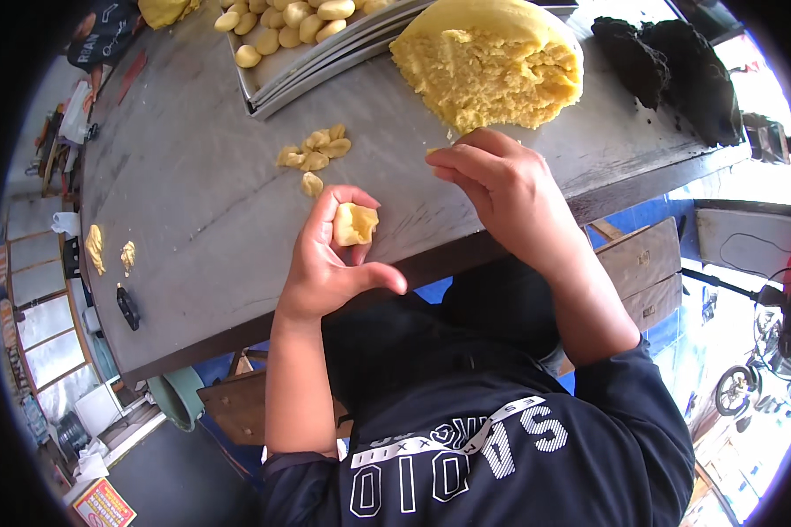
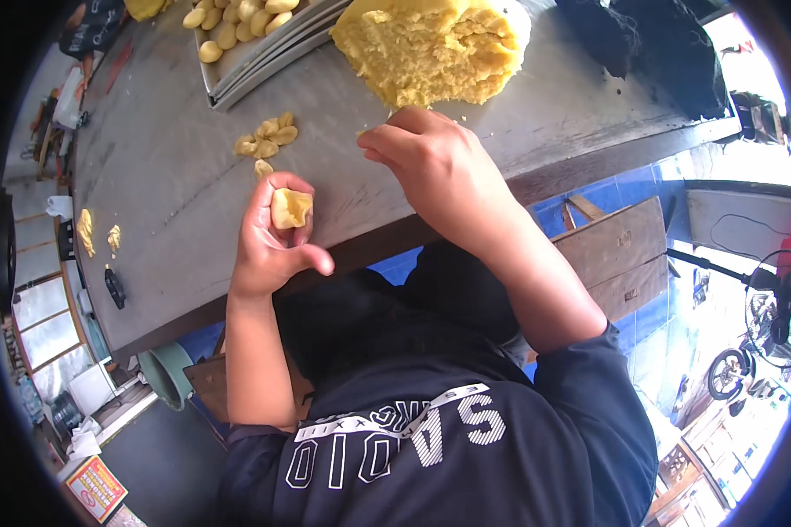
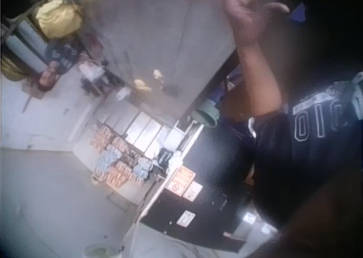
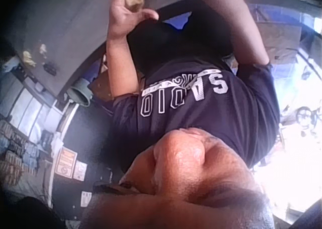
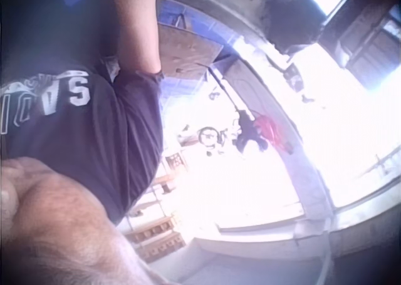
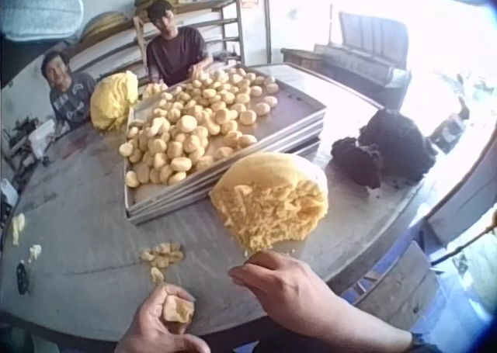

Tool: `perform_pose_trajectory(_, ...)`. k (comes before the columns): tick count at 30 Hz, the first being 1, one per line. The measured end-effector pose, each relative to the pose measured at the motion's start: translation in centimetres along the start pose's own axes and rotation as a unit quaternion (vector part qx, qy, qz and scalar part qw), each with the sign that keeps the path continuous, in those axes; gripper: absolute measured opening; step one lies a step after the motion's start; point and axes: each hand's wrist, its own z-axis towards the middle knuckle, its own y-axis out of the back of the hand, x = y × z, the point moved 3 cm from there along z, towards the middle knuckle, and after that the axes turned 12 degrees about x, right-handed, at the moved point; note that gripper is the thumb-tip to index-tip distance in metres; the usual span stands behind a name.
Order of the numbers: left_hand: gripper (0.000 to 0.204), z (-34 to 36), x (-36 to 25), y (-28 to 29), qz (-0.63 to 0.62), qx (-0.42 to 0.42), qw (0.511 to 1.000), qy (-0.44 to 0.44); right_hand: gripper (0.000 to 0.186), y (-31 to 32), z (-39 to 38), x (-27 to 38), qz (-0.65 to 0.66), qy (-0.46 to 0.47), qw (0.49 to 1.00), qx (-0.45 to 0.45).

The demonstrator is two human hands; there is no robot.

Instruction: The person forms small pieces of yellow dough by hand, breaking them from a larger mass and shaping them on a metal table. They place the formed dough pieces next to a tray already filled with similar dough balls.

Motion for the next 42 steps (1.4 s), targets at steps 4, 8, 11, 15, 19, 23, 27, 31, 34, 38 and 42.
perform_pose_trajectory(4, 0.054, 0.3, 0.4, 0.3, 0.269, -0.032, 0.96, -0.077, 0.01, 1.0, 0.2, 1.4, 0.069, 0.023, 0.997, -0.008)
perform_pose_trajectory(8, 0.056, 0.6, -1.2, -0.2, 0.334, -0.008, 0.929, -0.156, 0.01, -0.9, 0.3, 4.3, 0.171, 0.048, 0.976, 0.124)
perform_pose_trajectory(11, 0.063, 1.0, -1.5, -0.5, 0.29, 0.053, 0.942, -0.161, 0.018, -1.7, 0.5, 4.5, 0.165, 0.039, 0.972, 0.165)
perform_pose_trajectory(15, 0.063, 0.2, -0.7, -1.1, 0.297, 0.091, 0.947, -0.075, 0.037, -2.1, 1.0, 4.3, 0.171, 0.0, 0.979, 0.111)
perform_pose_trajectory(19, 0.059, 0.5, -1.0, -2.2, 0.311, 0.044, 0.947, -0.074, 0.051, -1.8, 1.4, 5.2, 0.074, 0.042, 0.991, 0.104)
perform_pose_trajectory(23, 0.054, 0.3, 0.7, -1.0, 0.151, 0.022, 0.987, -0.051, 0.038, 2.9, 1.4, 4.4, -0.044, 0.037, 0.996, 0.064)
perform_pose_trajectory(27, 0.047, 0.4, 0.4, -0.8, 0.044, 0.028, 0.995, -0.091, 0.025, 7.9, 1.6, 2.5, -0.279, 0.02, 0.948, -0.155)
perform_pose_trajectory(31, 0.057, 0.5, -0.7, -1.0, -0.021, -0.005, 0.998, -0.055, 0.039, 4.3, 2.0, -0.1, -0.323, -0.03, 0.938, -0.125)
perform_pose_trajectory(34, 0.054, 0.5, -0.5, -0.7, 0.054, -0.022, 0.995, -0.081, 0.026, 1.7, 2.1, -0.6, -0.331, -0.061, 0.937, -0.092)
perform_pose_trajectory(38, 0.045, -0.2, 0.2, -0.3, -0.02, -0.019, 0.996, -0.089, 0.024, 0.1, 1.2, -1.9, -0.284, -0.071, 0.956, 0.012)
perform_pose_trajectory(42, 0.052, -0.8, 0.6, 0.4, 0.026, -0.004, 0.994, -0.105, 0.026, 0.7, -0.3, -2.6, -0.138, -0.02, 0.989, -0.052)
